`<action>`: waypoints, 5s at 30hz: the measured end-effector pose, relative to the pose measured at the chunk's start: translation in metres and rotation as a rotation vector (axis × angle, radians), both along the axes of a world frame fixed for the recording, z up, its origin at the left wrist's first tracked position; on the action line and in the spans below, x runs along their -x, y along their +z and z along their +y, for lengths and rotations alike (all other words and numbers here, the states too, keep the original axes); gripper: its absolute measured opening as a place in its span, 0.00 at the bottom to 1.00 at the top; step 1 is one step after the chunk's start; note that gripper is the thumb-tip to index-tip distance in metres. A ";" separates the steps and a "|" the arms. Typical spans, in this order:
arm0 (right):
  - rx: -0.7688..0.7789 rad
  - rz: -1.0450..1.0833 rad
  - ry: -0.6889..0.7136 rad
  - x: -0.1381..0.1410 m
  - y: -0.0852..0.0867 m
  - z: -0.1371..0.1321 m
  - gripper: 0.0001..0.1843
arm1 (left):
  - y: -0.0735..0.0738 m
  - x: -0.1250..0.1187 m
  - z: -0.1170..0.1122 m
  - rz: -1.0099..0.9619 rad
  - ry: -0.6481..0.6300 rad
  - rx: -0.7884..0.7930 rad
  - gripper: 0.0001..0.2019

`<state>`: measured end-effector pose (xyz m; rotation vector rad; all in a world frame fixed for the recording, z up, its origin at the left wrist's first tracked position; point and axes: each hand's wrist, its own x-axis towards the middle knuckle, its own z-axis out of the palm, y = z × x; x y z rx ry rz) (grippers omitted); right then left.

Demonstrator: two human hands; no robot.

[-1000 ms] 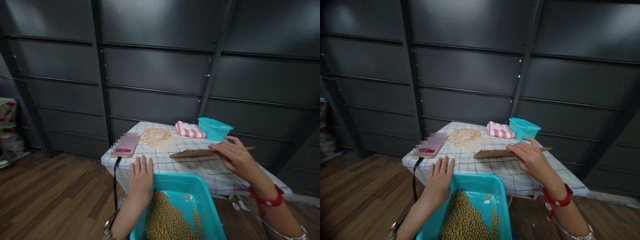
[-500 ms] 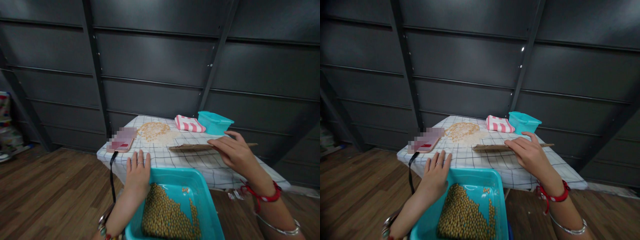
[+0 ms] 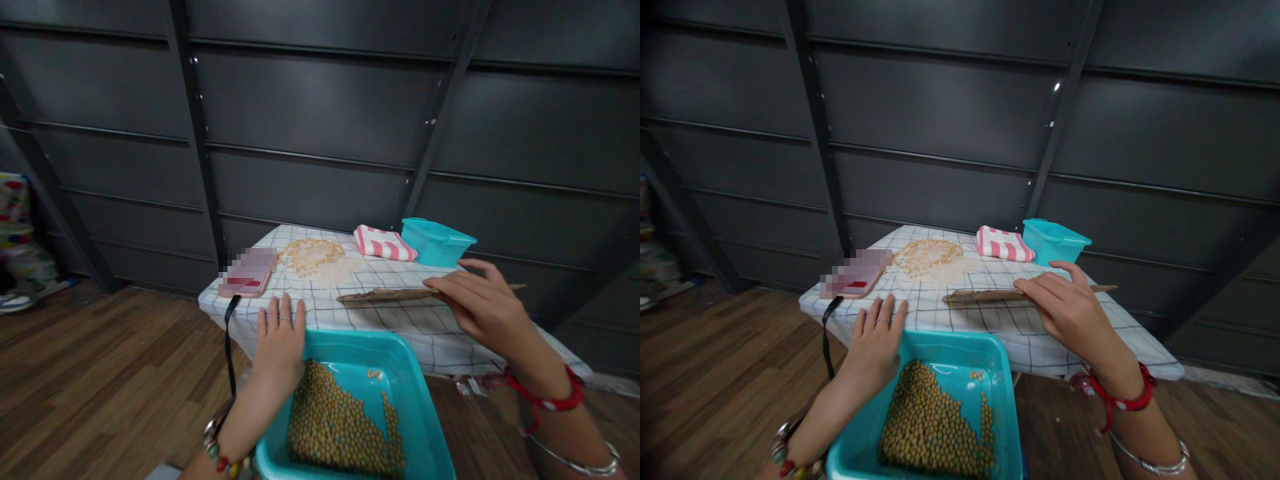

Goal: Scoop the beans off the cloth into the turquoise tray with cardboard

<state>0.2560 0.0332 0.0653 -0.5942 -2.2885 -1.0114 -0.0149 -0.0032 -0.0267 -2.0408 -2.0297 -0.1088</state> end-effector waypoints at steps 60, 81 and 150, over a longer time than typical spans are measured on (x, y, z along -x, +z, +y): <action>-0.002 -0.020 -0.140 0.113 0.022 0.068 0.20 | -0.002 0.022 0.027 0.076 -0.048 -0.147 0.29; 0.068 -0.114 -0.256 0.136 0.028 0.120 0.14 | -0.013 0.020 0.035 -0.016 0.015 -0.155 0.30; 0.400 -0.039 0.026 0.134 0.058 0.173 0.13 | -0.028 0.025 0.041 -0.091 0.015 -0.210 0.28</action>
